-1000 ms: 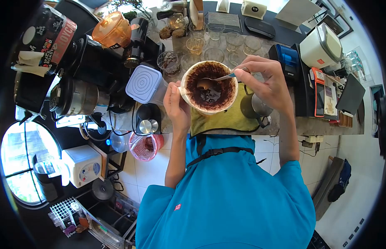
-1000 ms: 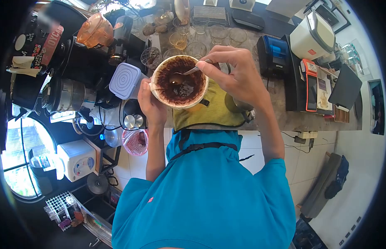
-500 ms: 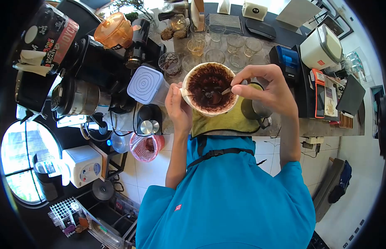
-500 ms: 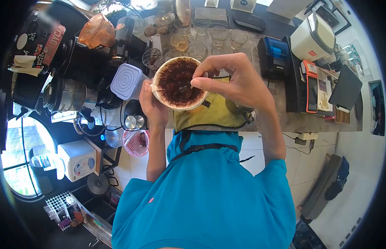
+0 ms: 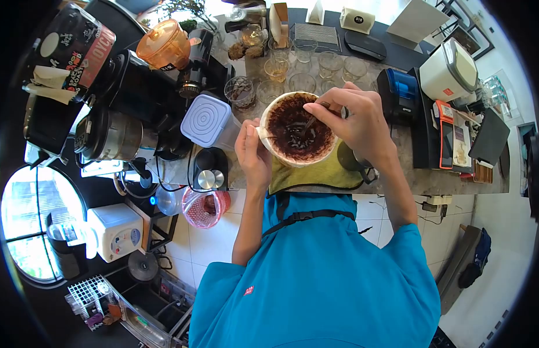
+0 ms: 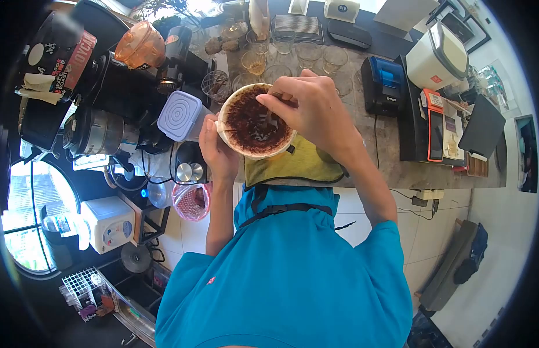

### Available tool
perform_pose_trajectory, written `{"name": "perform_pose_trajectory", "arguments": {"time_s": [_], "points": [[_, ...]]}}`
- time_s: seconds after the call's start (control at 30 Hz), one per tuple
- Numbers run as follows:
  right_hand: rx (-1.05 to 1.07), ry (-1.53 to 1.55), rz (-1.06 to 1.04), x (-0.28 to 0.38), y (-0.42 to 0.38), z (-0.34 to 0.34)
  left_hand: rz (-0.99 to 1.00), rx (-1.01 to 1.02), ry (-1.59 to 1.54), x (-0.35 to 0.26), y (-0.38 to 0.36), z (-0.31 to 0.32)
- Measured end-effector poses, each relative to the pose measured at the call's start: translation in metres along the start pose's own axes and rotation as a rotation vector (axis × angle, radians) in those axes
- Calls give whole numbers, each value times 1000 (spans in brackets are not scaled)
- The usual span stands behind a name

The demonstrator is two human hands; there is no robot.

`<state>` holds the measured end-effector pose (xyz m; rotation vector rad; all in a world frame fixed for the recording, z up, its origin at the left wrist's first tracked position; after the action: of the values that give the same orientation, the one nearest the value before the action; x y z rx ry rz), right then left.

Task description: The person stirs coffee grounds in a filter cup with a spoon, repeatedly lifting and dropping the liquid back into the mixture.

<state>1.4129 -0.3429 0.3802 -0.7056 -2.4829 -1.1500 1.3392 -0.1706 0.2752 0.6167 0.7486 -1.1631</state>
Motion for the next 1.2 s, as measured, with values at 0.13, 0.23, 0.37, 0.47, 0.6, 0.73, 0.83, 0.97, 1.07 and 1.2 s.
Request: {"name": "perform_pose_trajectory", "arguments": {"time_s": [0.13,0.23,0.37,0.47,0.6,0.73,0.83,0.97,1.07,1.2], "points": [[-71,-16,9,1,2,-3,-6,-5,-2,-1,0,4],[-104,-53,34,6,5,-16,-5,-7,-11,1,0,0],[-149,-34,107,15,3,-27,15,-21,-4,0,1,0],[-104,-55,122,19,4,-23,26,-16,1,-1,2,1],[-59,-54,29,14,-1,-5,31,2,5,-2,2,1],[-75,-112,73,9,-1,-8,36,-5,14,-3,4,-1],[-106,-77,160,10,2,-21,36,-33,12,-5,3,1],[-116,14,204,14,2,-30,42,-12,10,-5,3,-2],[-82,27,177,13,0,-28,55,23,24,-4,5,-2],[-47,124,143,-2,-10,-9,66,-4,26,-3,5,-1]]}}
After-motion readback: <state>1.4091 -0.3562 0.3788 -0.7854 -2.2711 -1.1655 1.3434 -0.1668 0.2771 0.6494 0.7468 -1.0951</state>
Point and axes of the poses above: each hand's wrist, its own y-axis towards the middle knuckle, its own z-axis out of the palm, x = y × z, the point moved 4 cm from there along y, towards the middle knuckle, and after that the axes turned 9 degrees about -z, right-handed, at the moved point
